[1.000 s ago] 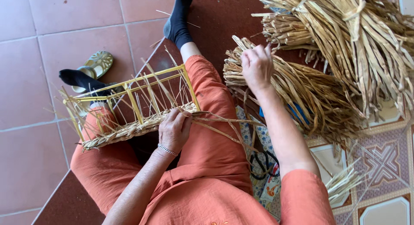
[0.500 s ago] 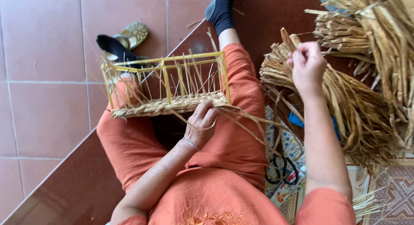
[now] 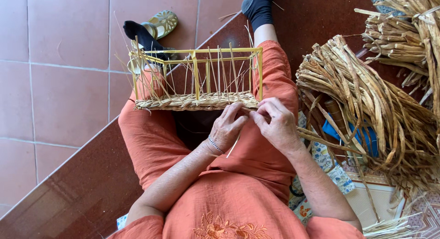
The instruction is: The person sits on the floor and weaves dried plant fibers into a rectangular basket frame. They repeatedly pull fibers through the frame, tighten the weave, and adjust the material to build up the basket base.
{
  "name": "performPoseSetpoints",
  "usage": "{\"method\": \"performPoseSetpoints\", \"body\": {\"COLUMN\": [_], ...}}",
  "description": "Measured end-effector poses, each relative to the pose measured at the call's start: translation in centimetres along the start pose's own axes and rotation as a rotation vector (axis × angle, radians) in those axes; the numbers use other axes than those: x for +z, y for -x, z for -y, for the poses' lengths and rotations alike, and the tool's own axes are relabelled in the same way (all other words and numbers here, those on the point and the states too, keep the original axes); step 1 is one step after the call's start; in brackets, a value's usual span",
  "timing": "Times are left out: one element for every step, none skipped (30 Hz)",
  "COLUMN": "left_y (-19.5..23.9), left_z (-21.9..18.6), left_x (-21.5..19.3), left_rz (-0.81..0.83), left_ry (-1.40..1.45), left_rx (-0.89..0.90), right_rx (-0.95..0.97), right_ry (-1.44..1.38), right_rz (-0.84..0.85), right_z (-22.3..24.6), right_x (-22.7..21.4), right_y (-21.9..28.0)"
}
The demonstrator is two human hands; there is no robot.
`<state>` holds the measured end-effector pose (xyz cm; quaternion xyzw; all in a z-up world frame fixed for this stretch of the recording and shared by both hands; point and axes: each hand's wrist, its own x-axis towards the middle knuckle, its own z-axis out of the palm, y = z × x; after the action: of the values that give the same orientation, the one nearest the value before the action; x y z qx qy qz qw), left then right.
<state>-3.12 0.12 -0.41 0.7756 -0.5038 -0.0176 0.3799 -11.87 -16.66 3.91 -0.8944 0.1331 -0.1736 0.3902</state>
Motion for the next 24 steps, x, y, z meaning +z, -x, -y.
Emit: {"method": "performPoseSetpoints", "body": {"left_y": [0.1, 0.2, 0.2, 0.2, 0.2, 0.2, 0.2, 0.2, 0.2, 0.2, 0.1, -0.1, -0.6, -1.1, -1.6, -2.3, -2.7, -3.0, -3.3, -3.6, -3.9, -4.3, -4.5, -4.7], "left_z": [0.0, 0.1, 0.1, 0.2, 0.3, 0.4, 0.5, 0.6, 0.7, 0.8, 0.8, 0.9, 1.1, 1.4, 1.6, 2.0, 2.3, 2.4, 2.6, 2.8, 2.9, 3.1, 3.1, 3.1], "left_x": [0.1, 0.1, 0.2, 0.2, 0.2, 0.2, 0.1, 0.1, 0.1, 0.3, 0.5, 0.9, 1.4, 1.9, 2.5, 3.1, 3.6, 4.0, 4.2, 4.4, 4.6, 4.7, 4.8, 4.9], "left_rz": [0.016, 0.031, 0.020, 0.008, -0.004, -0.003, -0.001, 0.002, 0.010, 0.019, 0.029, 0.063, 0.094, 0.125, 0.140, 0.156, 0.173, 0.133, 0.095, 0.057, 0.149, 0.242, 0.337, 0.323], "left_ry": [0.000, 0.000, 0.006, 0.012, 0.018, -0.009, -0.036, -0.063, -0.052, -0.042, -0.029, -0.017, -0.006, 0.005, 0.023, 0.042, 0.058, 0.045, 0.030, 0.015, -0.023, -0.062, -0.100, -0.101], "left_rx": [-0.001, -0.001, 0.014, 0.029, 0.045, 0.072, 0.099, 0.126, 0.107, 0.089, 0.070, -0.014, -0.095, -0.176, -0.257, -0.339, -0.423, -0.387, -0.346, -0.305, -0.360, -0.415, -0.470, -0.464], "right_rx": [0.062, 0.070, 0.077, 0.084, 0.020, -0.044, -0.106, -0.176, -0.244, -0.312, -0.292, -0.273, -0.257, -0.131, -0.006, 0.120, 0.169, 0.217, 0.266, 0.163, 0.060, -0.044, -0.100, -0.155], "right_ry": [-0.058, -0.038, -0.017, 0.004, 0.067, 0.131, 0.193, 0.249, 0.303, 0.358, 0.325, 0.292, 0.262, 0.154, 0.044, -0.065, -0.065, -0.066, -0.067, 0.033, 0.135, 0.236, 0.298, 0.361], "right_rz": [0.051, 0.086, 0.119, 0.152, 0.138, 0.124, 0.109, 0.091, 0.072, 0.052, 0.077, 0.101, 0.122, 0.157, 0.196, 0.235, 0.209, 0.184, 0.153, 0.093, 0.032, -0.028, -0.074, -0.119], "right_z": [-0.5, -1.1, -1.7, -2.3, -2.6, -2.9, -3.1, -3.3, -3.3, -3.4, -3.5, -3.6, -3.8, -4.1, -4.3, -4.5, -4.6, -4.7, -4.7, -4.5, -4.3, -4.0, -3.6, -3.2], "right_x": [0.1, 0.3, 0.4, 0.5, 0.9, 1.2, 1.5, 1.8, 2.1, 2.3, 2.3, 2.2, 2.0, 1.7, 1.2, 0.8, 0.6, 0.4, 0.3, 0.2, -0.1, -0.3, -0.6, -0.9], "right_y": [0.1, 0.0, -0.1, -0.4, -0.6, -0.8, -1.1, -1.2, -1.3, -1.3, -1.1, -0.8, -0.7, -0.6, -0.1, 0.3, 0.4, 0.6, 0.8, 1.0, 1.3, 1.6, 2.2, 2.9]}}
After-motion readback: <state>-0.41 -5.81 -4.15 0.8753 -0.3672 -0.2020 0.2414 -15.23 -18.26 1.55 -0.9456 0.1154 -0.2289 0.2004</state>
